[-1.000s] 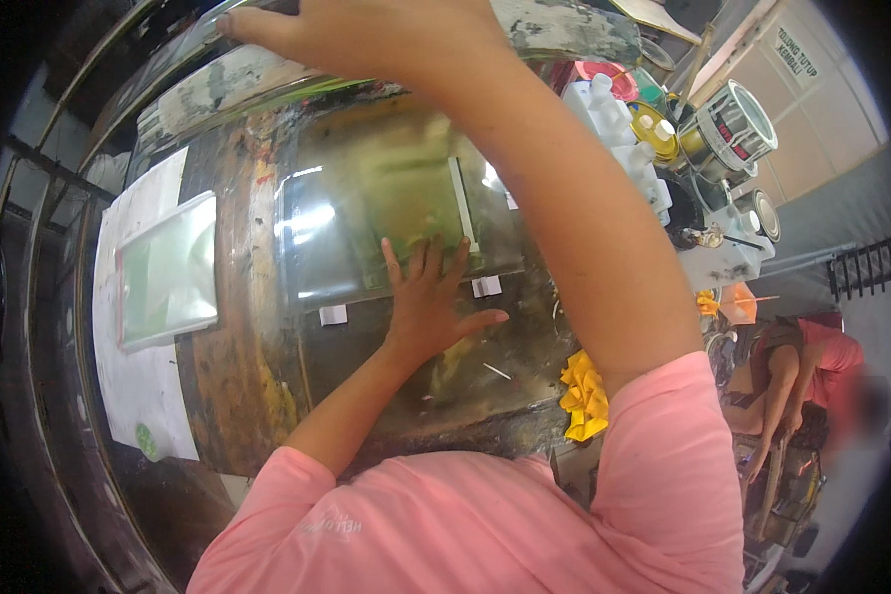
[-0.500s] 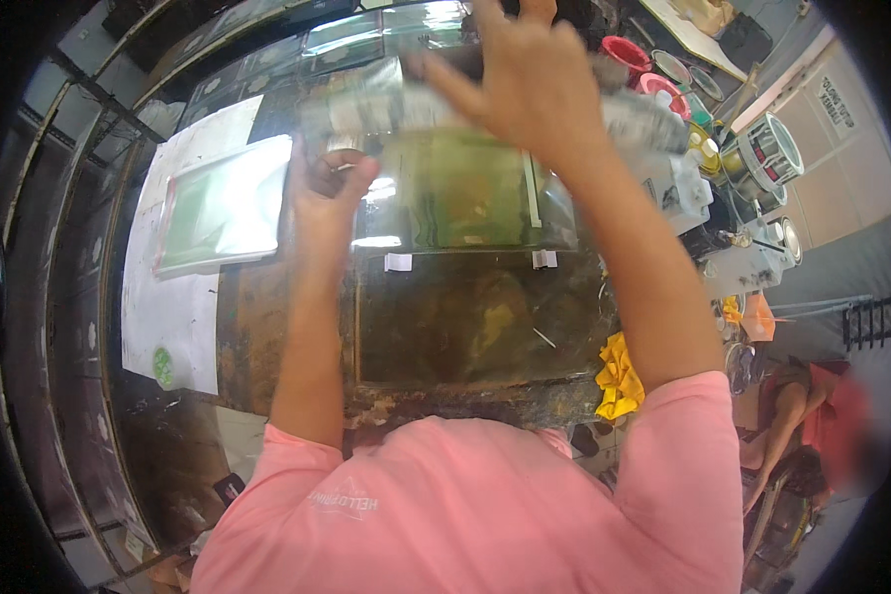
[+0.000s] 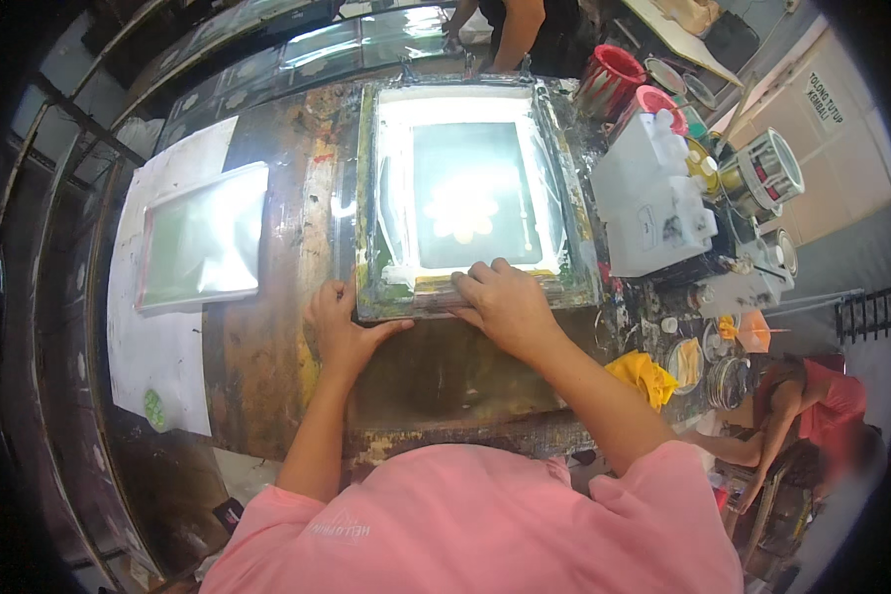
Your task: The person repeatedly places a screen-printing frame over a white sheet on a table, uses a squeegee to pull ink across the mesh, and lifts the frame to reveal a flower-shaped print. The cycle repeats multiple times on the same work surface.
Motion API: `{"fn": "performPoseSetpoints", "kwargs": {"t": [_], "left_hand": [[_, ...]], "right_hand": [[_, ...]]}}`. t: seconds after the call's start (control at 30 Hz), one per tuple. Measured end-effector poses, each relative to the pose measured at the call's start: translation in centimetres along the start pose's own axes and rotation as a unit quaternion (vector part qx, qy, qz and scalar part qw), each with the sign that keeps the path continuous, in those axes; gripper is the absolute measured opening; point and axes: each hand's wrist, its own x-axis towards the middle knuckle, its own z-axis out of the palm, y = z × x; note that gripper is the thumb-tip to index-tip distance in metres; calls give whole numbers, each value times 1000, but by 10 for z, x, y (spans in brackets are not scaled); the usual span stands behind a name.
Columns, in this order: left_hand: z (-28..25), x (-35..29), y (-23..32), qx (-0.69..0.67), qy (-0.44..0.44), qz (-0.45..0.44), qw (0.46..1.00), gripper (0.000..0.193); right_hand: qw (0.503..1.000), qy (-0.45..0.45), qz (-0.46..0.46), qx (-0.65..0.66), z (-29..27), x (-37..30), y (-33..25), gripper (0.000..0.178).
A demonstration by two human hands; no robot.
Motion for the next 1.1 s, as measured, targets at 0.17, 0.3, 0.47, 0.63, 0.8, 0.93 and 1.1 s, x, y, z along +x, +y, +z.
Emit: {"fn": "performPoseSetpoints", "kwargs": {"t": [0.17, 0.3, 0.47, 0.63, 0.8, 0.93, 1.1], "left_hand": [[-3, 3, 2, 5, -15, 0, 1000, 112], [-5, 2, 1, -3, -1, 7, 1000, 114], [-3, 3, -1, -44, 23, 34, 998, 122], [1, 4, -4, -63, 51, 74, 994, 125], [2, 1, -6, -44, 45, 77, 995, 122], [6, -1, -8, -52, 53, 78, 994, 120], [3, 0, -2, -45, 68, 71, 994, 115]], "right_hand": [[999, 40, 6, -36, 27, 74, 58, 38], [996, 69, -5, -57, 24, 163, 105, 39], [995, -102, -16, -13, -27, 249, 156, 57], [995, 31, -28, -88, 13, 247, 165, 46], [994, 79, -19, -78, 30, 172, 122, 41], [997, 41, -15, -63, 2, 78, 49, 38], [997, -57, 30, -35, -37, 24, 0, 39]]}}
